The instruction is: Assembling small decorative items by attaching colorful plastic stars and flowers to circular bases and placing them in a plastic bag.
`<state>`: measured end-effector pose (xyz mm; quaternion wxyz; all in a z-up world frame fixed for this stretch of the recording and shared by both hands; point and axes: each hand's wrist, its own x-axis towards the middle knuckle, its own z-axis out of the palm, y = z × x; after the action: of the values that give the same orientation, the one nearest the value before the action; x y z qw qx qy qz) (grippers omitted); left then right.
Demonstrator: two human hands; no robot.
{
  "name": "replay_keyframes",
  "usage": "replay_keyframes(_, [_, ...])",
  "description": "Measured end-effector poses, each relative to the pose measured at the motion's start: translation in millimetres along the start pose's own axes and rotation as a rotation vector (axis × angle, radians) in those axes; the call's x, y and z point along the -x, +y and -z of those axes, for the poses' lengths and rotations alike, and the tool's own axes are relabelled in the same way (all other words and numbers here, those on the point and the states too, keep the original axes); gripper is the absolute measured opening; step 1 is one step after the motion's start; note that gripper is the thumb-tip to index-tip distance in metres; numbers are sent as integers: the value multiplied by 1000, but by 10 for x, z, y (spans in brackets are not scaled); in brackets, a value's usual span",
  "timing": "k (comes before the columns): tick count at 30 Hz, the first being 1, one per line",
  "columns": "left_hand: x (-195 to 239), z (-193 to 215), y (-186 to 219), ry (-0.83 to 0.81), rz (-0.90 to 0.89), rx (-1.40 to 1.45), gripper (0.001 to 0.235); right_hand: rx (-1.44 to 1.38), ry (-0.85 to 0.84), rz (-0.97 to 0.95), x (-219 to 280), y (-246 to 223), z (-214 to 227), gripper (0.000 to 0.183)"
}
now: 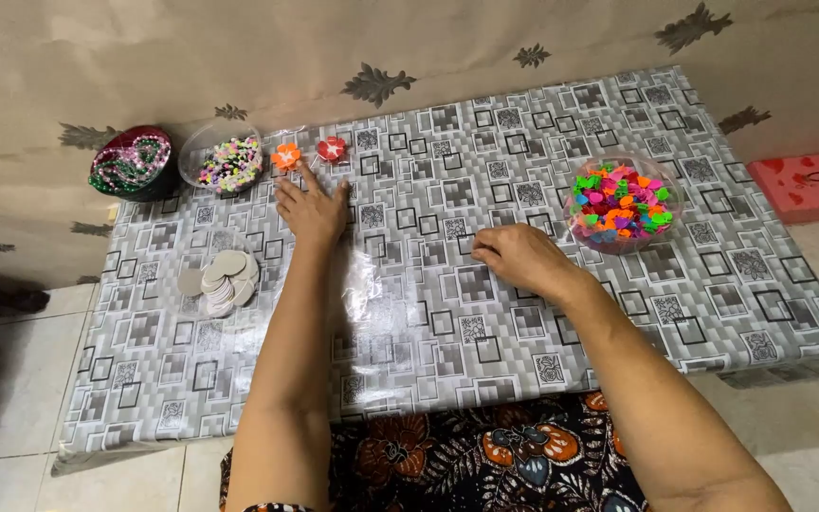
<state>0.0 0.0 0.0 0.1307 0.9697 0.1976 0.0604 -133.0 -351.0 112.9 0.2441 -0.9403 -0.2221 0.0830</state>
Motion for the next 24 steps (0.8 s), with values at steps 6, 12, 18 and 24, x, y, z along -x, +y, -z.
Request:
replay_keyframes(6, [28, 138, 56, 12, 11, -64, 100, -6, -8, 14, 10, -14, 20, 22])
replay_keyframes(12, [0, 180, 22, 22, 5, -107, 102, -2, 7, 16, -15, 28, -28, 21])
replay_keyframes(18, [43, 247, -20, -4, -40, -7, 101, 32, 2, 28, -15, 27, -25, 19])
replay_keyframes(24, [431, 981, -44, -30, -162, 74, 88, 30, 30, 34, -41, 136, -171, 20])
